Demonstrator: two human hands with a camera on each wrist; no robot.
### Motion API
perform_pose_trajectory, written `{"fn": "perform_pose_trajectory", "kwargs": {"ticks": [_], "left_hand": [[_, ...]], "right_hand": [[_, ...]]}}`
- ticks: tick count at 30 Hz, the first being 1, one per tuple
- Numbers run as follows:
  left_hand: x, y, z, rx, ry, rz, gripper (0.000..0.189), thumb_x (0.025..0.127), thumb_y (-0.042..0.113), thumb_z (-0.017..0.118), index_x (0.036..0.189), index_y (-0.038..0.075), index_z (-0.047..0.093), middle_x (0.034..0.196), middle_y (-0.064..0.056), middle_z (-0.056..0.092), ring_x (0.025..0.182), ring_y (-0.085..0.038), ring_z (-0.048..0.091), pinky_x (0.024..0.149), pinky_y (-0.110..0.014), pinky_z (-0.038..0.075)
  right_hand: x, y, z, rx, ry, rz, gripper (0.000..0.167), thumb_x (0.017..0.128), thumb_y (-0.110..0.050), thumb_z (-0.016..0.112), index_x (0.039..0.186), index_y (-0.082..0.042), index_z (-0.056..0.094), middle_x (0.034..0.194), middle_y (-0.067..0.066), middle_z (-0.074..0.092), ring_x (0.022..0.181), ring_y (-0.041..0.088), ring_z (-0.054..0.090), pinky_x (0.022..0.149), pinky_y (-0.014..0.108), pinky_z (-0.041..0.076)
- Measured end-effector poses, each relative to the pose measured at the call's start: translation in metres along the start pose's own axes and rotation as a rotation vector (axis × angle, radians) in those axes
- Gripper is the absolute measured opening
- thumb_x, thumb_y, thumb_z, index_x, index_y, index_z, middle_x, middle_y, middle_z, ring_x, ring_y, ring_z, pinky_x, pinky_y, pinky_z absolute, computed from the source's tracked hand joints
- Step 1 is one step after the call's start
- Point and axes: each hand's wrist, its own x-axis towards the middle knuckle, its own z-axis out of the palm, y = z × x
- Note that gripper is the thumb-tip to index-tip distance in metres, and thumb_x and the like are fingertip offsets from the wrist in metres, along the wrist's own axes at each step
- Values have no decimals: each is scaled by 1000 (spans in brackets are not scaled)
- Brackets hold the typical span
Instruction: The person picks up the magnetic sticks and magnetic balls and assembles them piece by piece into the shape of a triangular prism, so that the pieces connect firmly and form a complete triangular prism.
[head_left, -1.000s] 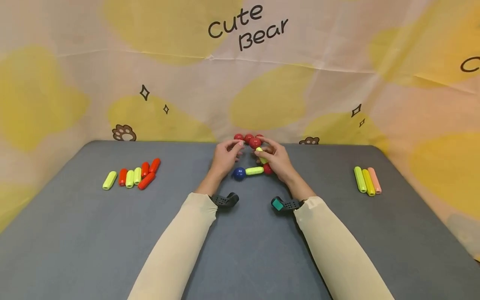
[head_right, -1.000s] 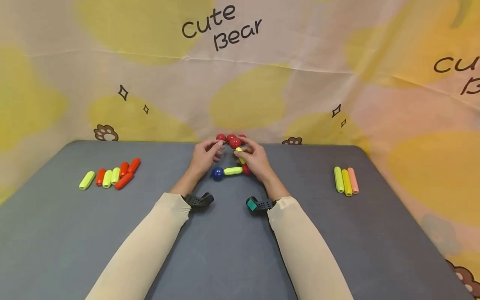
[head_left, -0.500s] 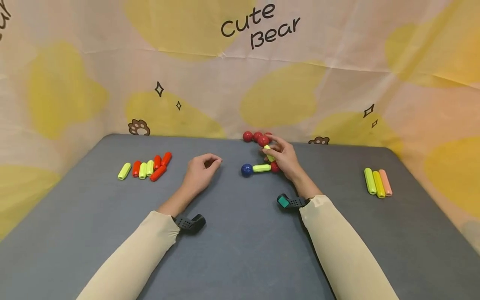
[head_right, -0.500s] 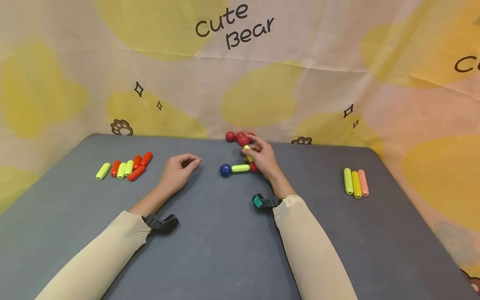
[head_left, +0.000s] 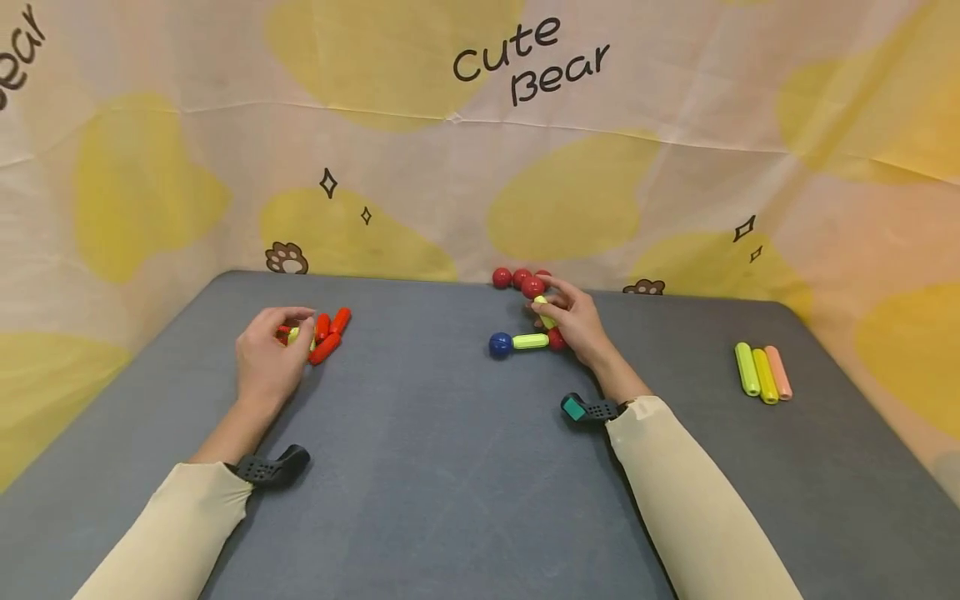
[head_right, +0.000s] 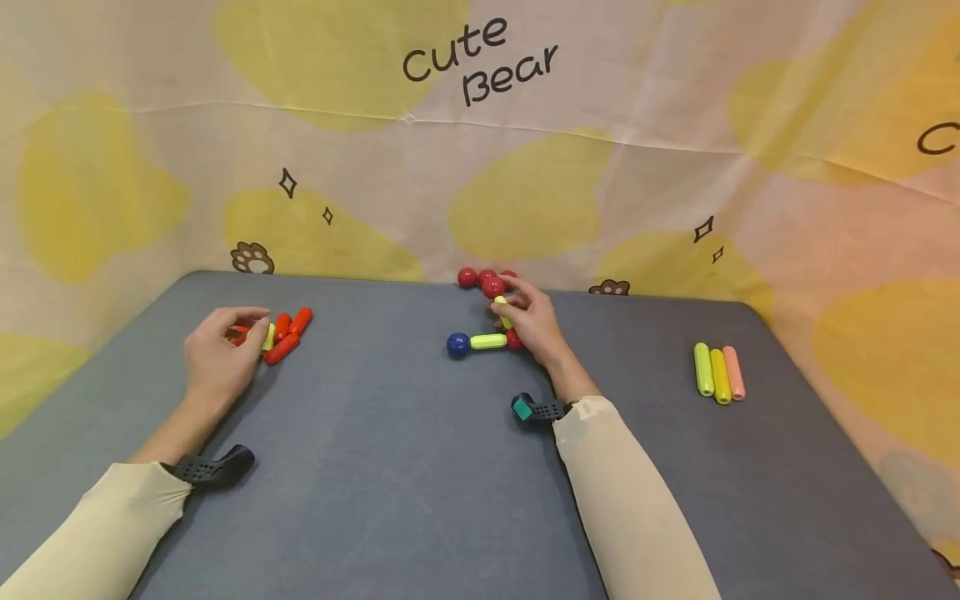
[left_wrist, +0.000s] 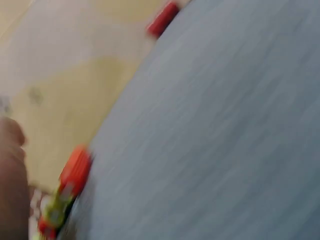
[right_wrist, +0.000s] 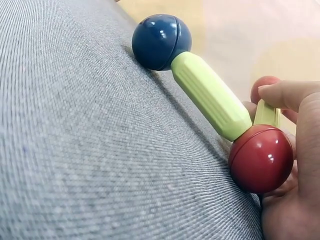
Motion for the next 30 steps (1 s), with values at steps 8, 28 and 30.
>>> {"fn": "perform_pose_trajectory", "kwargs": {"ticks": [8,28,30], "left_hand": [[7,-27,-29,165,-281,-121,37,90,10,54,122,0,69,124,-27,65,119,-46,52,99,-62,39],[8,-30,-24,229,-445,-30,40,90,6,63,129,-5,63,132,-31,61,124,-50,53,103,-66,40],[8,-30,-24,248,-450,-30,39,91,6,64,128,-8,63,132,-33,60,124,-52,53,103,-67,40]], "right_hand": [[0,3,0,-10,-3,4,52,98,-12,66,148,-13,51,115,36,66,68,7,66,70,20,56],[0,1,-1,-14,-4,-29,53,98,-6,64,149,-8,50,107,32,69,66,9,65,70,20,55],[-1,2,-1,-9,-4,-32,53,97,-7,65,148,-8,51,104,28,71,66,8,65,70,21,55]]}}
